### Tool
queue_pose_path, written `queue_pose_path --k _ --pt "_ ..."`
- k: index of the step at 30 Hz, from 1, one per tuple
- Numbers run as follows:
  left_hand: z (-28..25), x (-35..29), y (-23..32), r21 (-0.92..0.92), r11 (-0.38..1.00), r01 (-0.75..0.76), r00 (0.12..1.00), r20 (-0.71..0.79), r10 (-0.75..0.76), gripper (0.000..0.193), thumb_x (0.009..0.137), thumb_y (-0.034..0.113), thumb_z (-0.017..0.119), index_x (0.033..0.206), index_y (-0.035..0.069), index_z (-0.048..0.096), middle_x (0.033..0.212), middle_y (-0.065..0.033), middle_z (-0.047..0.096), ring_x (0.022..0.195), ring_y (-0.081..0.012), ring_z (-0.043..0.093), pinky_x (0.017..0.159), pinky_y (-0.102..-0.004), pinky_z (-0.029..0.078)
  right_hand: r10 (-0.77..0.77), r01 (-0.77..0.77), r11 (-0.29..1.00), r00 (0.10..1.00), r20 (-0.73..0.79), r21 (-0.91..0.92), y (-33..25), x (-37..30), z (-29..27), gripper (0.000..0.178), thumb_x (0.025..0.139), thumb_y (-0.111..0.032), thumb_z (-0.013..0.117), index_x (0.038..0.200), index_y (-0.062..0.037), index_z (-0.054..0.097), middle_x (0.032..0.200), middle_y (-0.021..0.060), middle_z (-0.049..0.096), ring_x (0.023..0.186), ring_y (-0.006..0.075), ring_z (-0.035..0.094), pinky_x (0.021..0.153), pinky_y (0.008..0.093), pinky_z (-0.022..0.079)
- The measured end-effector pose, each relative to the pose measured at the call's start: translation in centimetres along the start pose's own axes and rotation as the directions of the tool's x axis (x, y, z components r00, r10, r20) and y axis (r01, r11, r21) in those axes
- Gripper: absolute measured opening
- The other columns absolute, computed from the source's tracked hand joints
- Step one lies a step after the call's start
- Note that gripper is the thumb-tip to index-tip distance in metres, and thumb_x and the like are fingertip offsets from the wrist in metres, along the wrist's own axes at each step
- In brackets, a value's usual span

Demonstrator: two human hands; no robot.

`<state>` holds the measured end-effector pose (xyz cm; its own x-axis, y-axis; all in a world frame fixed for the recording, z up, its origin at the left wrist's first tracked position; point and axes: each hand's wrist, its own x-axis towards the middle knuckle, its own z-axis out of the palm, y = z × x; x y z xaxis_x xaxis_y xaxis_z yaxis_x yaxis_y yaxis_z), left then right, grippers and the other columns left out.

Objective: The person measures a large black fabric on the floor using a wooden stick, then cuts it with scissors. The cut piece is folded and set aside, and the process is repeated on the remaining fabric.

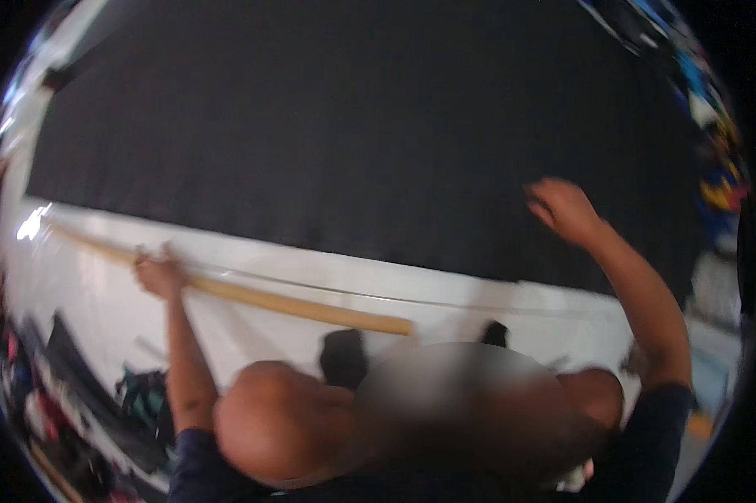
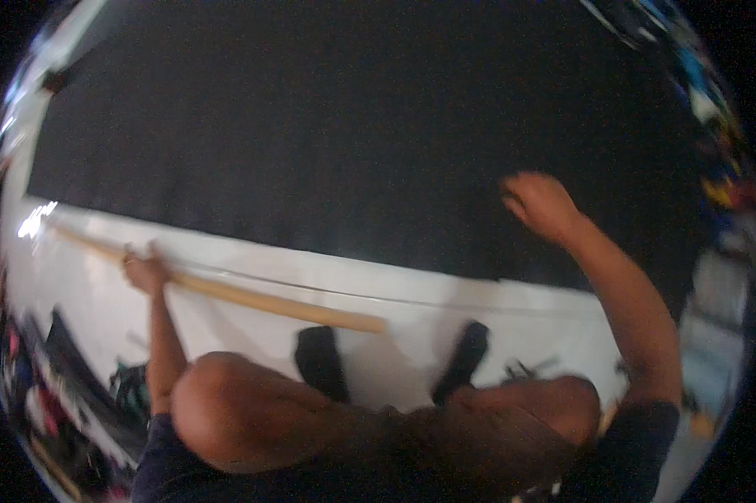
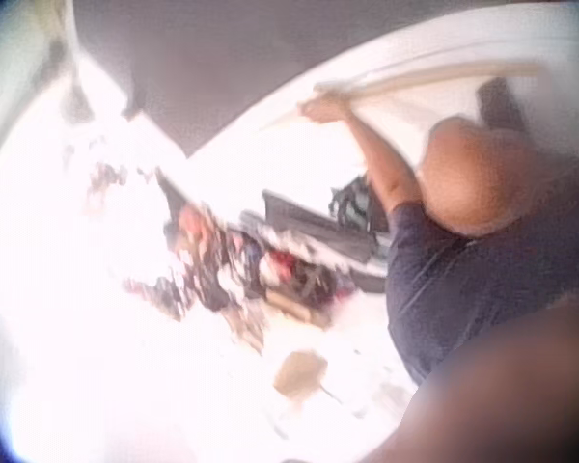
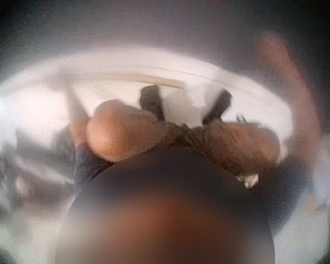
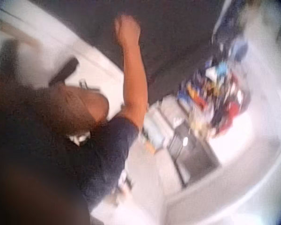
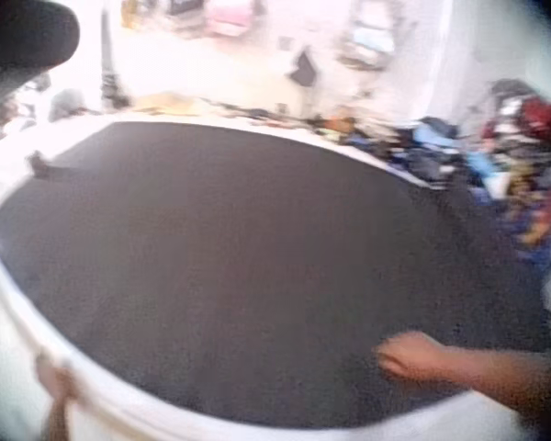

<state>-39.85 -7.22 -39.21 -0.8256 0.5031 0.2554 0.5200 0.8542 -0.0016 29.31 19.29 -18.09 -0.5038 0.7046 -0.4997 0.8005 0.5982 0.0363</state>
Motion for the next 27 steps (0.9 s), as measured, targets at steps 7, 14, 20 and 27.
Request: queue_pose_path --k 7,14,20,27 --pt "-1.3 -8.3 13.6 -0.552 0.422 0.719 0.624 0.781 -0.042 0.085 0.083 0.043 0.076 0.149 0.004 0.039 0.134 -0.0151 0.051 0.107 -0.0288 0.055 0.089 -0.0441 0.054 0.467 -0.391 0.835 0.876 -0.123 0.388 7.9 -7.6 13.5 0.039 0.097 -0.032 0.063 0.130 -0.0123 0.065 0.127 0.0163 0.063 0.119 0.0362 0.060 0.100 0.0474 0.050" --pt "0.2 -9.7 13.8 -0.535 0.174 0.826 0.525 0.845 0.106 0.037 0.090 0.025 0.071 0.120 0.007 0.059 0.084 -0.0033 0.048 0.075 -0.0149 0.051 0.076 -0.0352 0.058 0.579 -0.528 0.804 0.801 -0.154 0.274 4.7 -12.3 27.0 0.060 0.102 -0.051 0.050 0.156 -0.0323 0.036 0.163 0.0131 0.028 0.151 0.0391 0.026 0.118 0.0594 0.026" --pt "2.0 -7.5 13.2 -0.480 0.045 0.876 0.481 0.877 -0.016 0.030 0.093 0.027 0.067 0.116 0.009 0.062 0.106 -0.0087 0.060 0.080 -0.0214 0.057 0.065 -0.0290 0.056 0.679 -0.530 0.706 0.696 -0.236 0.469 6.9 -14.4 28.1 0.056 0.098 -0.048 0.059 0.150 -0.0272 0.048 0.157 0.0099 0.040 0.145 0.0372 0.035 0.114 0.0576 0.031" --pt "1.8 -9.0 13.1 -0.312 0.046 0.949 0.295 0.930 0.221 0.016 0.090 0.026 0.066 0.097 0.015 0.058 0.082 0.0006 0.053 0.062 -0.0164 0.051 0.052 -0.0274 0.043 0.731 -0.393 0.675 0.473 -0.492 0.625 6.6 -13.2 29.2 0.044 0.091 -0.033 0.070 0.129 -0.0114 0.066 0.139 0.0141 0.054 0.130 0.0337 0.050 0.109 0.0511 0.035"
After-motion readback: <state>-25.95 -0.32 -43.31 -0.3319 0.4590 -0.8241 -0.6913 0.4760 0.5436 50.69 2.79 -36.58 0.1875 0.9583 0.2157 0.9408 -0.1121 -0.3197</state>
